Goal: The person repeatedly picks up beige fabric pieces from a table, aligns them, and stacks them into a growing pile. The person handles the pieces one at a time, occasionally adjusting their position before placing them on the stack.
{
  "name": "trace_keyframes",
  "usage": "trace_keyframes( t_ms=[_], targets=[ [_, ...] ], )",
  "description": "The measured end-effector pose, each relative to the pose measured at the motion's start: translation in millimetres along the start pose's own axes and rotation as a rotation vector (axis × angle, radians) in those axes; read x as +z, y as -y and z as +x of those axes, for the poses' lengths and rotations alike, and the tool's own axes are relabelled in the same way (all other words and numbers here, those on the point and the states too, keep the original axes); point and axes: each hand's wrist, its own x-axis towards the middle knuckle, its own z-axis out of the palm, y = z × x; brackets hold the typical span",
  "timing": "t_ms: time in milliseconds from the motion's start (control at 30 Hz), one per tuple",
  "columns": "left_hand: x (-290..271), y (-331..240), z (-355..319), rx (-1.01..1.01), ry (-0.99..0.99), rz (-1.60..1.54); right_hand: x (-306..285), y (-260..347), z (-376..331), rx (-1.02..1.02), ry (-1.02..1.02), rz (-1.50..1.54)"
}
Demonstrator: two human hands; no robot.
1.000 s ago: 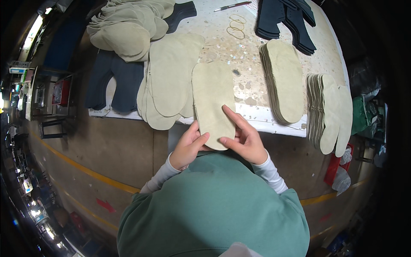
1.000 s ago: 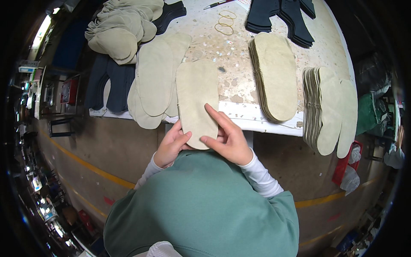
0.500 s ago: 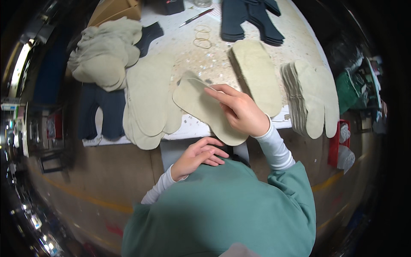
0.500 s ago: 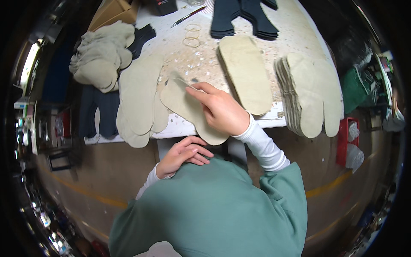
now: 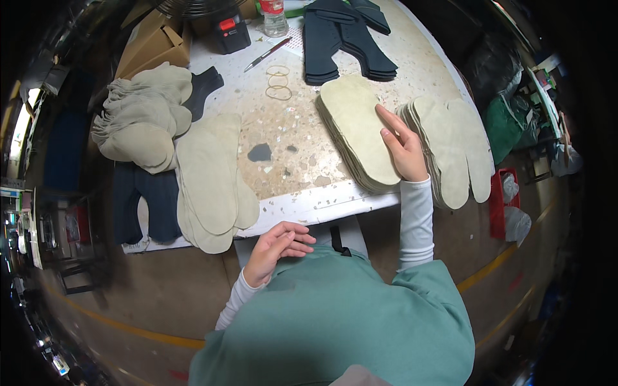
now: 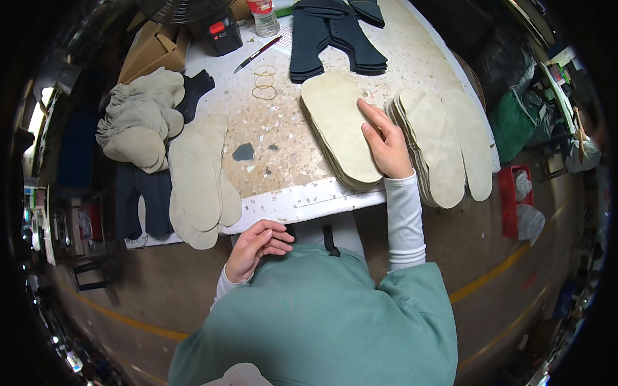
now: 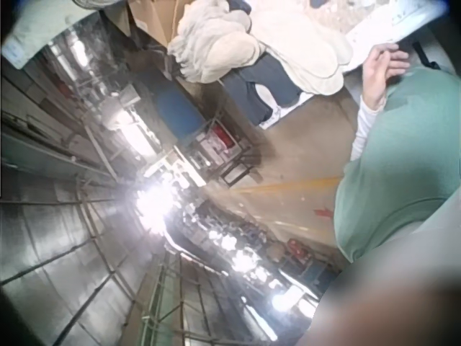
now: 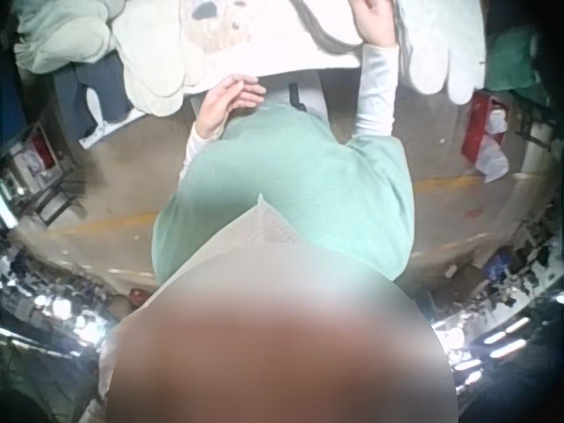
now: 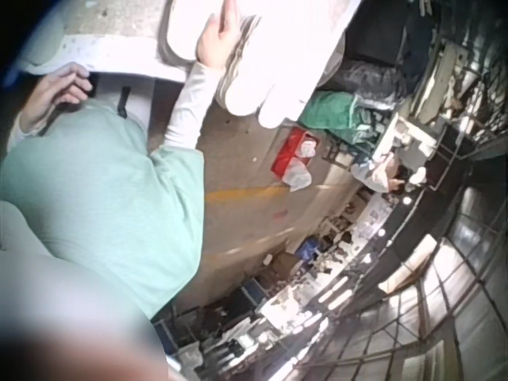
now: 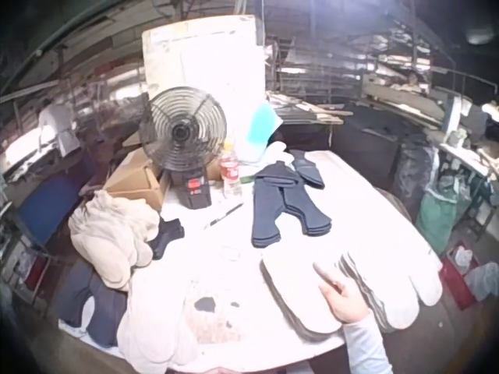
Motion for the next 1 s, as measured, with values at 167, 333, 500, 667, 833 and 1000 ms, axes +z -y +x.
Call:
trace_keyframes(
  t_ms=[167,333,500,667,833,1000],
  targets=[
    [-8,-17,-26,0.309,-0.195,0.129,-5,20,-7,0.000,-0.079,-0.279],
    [-42,-33,-45,0.702,-0.821,0.372,21,43,-24,-0.204,-0.049,-0.825],
    [-62,-41,-58,0.756,-1.077,0.683,60,37,-34,-0.221,0.013,-1.056],
    [-54,-43,-48,0.843,-0.921,1.375,55,38,-34,-0.250,0.024,-0.991],
    [-56,-41,-41,0.895,-0.930,1.417,59,64,-36,-0.255,0.049,-0.529],
    [-47,-34,-37,0.974,-1.046,1.213,94,85,-35,-0.246,0.210,-0.236]
  ],
)
